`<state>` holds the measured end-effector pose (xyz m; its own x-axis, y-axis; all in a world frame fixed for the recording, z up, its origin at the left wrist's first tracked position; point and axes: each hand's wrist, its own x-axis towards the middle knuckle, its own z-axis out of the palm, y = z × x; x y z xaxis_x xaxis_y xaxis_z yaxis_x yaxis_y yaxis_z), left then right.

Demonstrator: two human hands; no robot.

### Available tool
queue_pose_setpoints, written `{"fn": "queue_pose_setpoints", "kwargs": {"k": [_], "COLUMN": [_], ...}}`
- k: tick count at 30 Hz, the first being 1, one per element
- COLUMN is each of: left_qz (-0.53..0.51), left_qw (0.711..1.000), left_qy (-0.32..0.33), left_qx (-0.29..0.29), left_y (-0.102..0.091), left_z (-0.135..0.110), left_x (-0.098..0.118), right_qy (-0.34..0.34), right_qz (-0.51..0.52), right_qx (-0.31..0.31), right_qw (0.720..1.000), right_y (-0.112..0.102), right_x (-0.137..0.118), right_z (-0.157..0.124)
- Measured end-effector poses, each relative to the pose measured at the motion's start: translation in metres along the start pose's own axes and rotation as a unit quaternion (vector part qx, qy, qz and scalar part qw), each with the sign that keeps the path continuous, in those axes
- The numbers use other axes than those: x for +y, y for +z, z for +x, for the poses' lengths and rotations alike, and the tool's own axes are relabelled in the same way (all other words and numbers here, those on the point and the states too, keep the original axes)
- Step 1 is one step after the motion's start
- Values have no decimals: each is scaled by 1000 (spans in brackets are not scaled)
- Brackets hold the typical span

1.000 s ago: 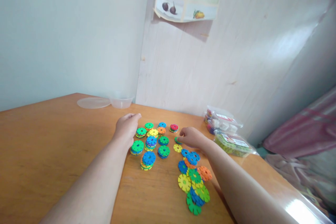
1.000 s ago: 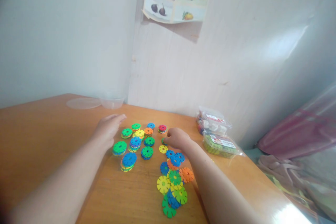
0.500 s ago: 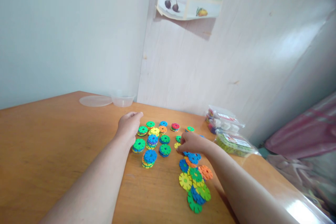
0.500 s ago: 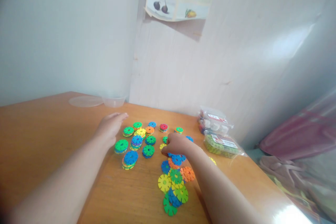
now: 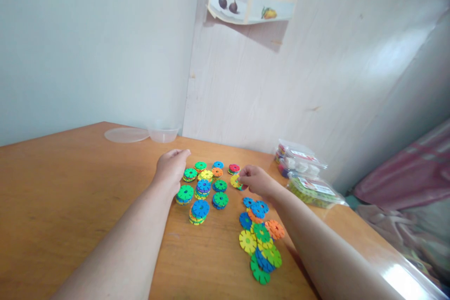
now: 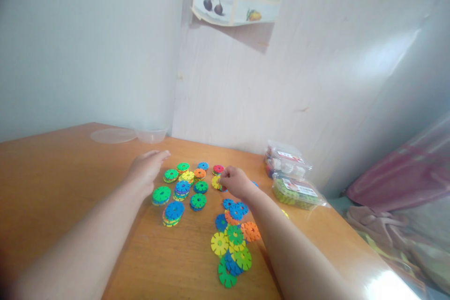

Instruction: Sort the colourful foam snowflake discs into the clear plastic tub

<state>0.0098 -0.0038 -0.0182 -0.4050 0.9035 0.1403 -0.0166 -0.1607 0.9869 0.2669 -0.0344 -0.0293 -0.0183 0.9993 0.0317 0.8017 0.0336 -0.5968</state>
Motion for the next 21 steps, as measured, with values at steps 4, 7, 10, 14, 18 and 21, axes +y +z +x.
{"fn": "queue_pose_setpoints", "kwargs": {"k": [4,7,10,14,18,21], "left_qz": [1,-2,-10,-14,-8,-4], "left_qw": [1000,1000,1000,1000,1000,1000], "left_qy": [-1,3,5,1,-4,0], "left_qx": [-1,-4,-9,-7,-6,-7], "left_y": [0,0,0,0,0,0], "left_z": [1,3,4,3,1,0], "left_x": [-1,-3,-4,-2,0,0], "right_qy": [33,39,34,10,-11,-12], "right_qz": [-5,-27,-64,-113,-132,-139], "right_qx": [58,65,75,84,59,38], "right_qw": [998,997,995,990,989,989], "right_y": [2,3,2,-6,-9,-5], "right_x": [13,19,20,17,13,10], "right_z": [12,15,15,12,9,10]}}
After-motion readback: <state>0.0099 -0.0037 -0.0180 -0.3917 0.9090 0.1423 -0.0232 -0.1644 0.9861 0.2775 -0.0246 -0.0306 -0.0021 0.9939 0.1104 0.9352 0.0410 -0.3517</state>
